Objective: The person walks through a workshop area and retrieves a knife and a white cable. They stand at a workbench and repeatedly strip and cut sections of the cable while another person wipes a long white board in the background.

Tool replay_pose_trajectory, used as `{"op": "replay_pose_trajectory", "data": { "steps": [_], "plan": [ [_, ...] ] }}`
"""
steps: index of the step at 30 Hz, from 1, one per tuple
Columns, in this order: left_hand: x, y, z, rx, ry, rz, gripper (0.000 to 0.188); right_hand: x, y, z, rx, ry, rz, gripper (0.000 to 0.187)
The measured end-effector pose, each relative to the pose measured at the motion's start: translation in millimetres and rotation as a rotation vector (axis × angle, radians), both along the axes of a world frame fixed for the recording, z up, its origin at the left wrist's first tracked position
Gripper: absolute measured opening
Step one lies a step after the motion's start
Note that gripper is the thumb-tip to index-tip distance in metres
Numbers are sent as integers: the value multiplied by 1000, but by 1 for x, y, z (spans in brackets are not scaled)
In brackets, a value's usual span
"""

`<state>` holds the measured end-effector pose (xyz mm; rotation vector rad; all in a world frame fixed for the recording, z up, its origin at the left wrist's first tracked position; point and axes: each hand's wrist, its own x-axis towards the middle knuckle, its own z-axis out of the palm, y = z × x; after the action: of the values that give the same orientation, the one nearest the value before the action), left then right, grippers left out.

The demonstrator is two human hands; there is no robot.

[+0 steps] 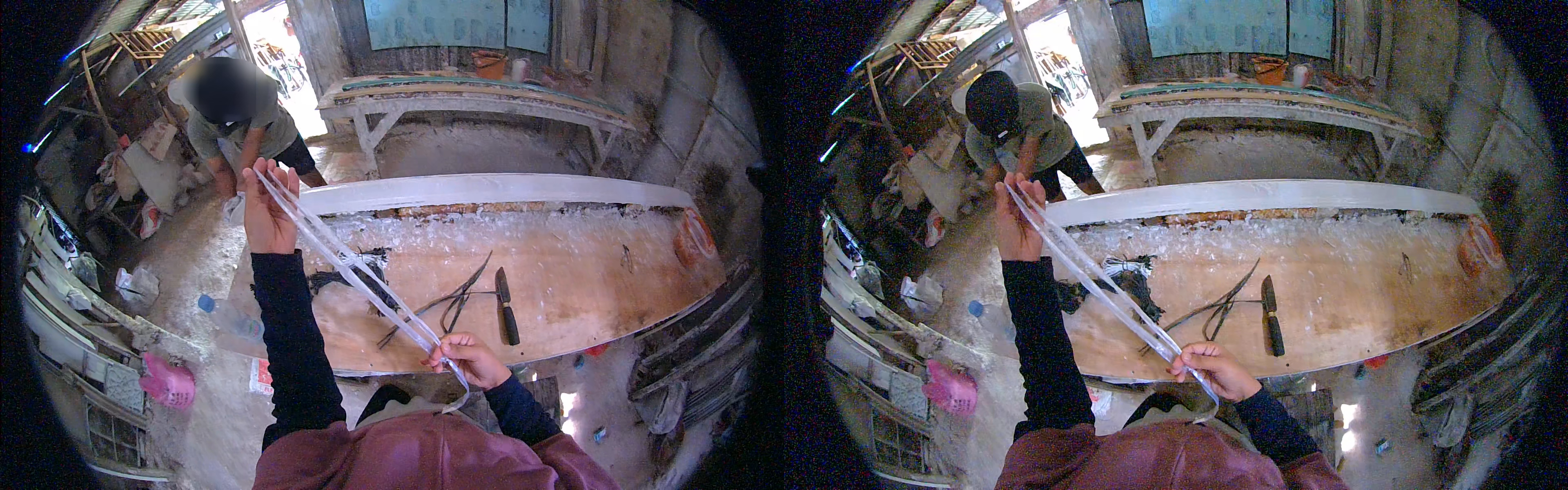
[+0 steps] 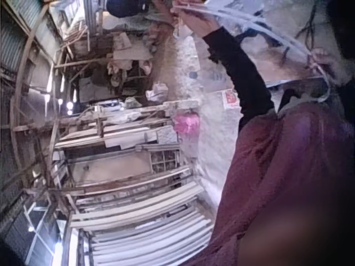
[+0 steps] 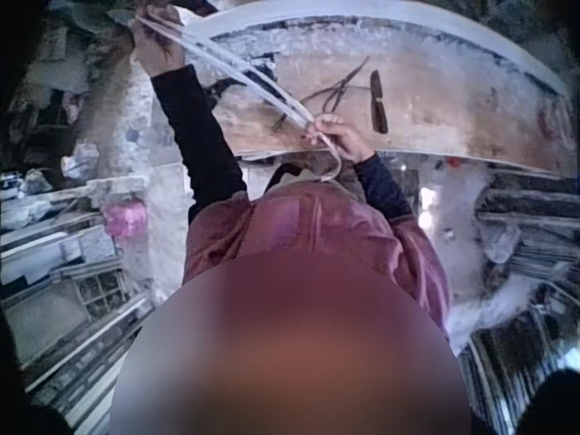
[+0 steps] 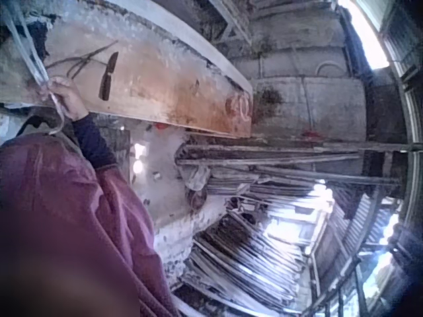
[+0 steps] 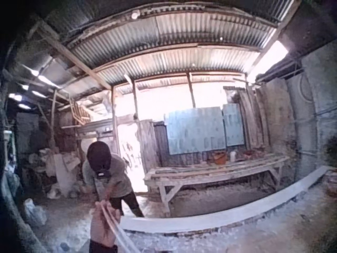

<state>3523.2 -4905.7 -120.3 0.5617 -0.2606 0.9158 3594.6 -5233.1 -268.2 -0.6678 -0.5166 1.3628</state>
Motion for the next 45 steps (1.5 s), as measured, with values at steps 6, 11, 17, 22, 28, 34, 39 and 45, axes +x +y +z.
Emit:
{"op": "replay_pose_trajectory", "data": {
  "steps": [6, 11, 17, 22, 28, 34, 39, 45],
  "plan": [
    [1, -2, -4, 35, 74, 4, 26, 6, -11, 2, -38, 9, 1, 19],
    [-1, 1, -10, -15, 9, -109, 23, 9, -16, 4, -52, -20, -12, 18],
    [-1, -1, -11, -17, -61, -109, 25, 10, -16, 9, -79, -44, -40, 19],
    [0, -5, -14, -77, -96, -156, 24, 12, -21, 9, -134, -12, -114, 16],
    [8, -14, -16, 32, -12, -88, 24, 11, -29, 3, -208, -46, -184, 18],
    [16, -21, -21, 62, -12, -21, 22, 13, -37, 3, -191, -62, -267, 15],
    [22, -23, -28, 5, 3, -70, 27, 15, -42, 4, -187, -93, -247, 17],
    [16, -37, -24, -71, -47, -312, 26, 9, -31, -11, -173, -139, -255, 30]
  ]
}}
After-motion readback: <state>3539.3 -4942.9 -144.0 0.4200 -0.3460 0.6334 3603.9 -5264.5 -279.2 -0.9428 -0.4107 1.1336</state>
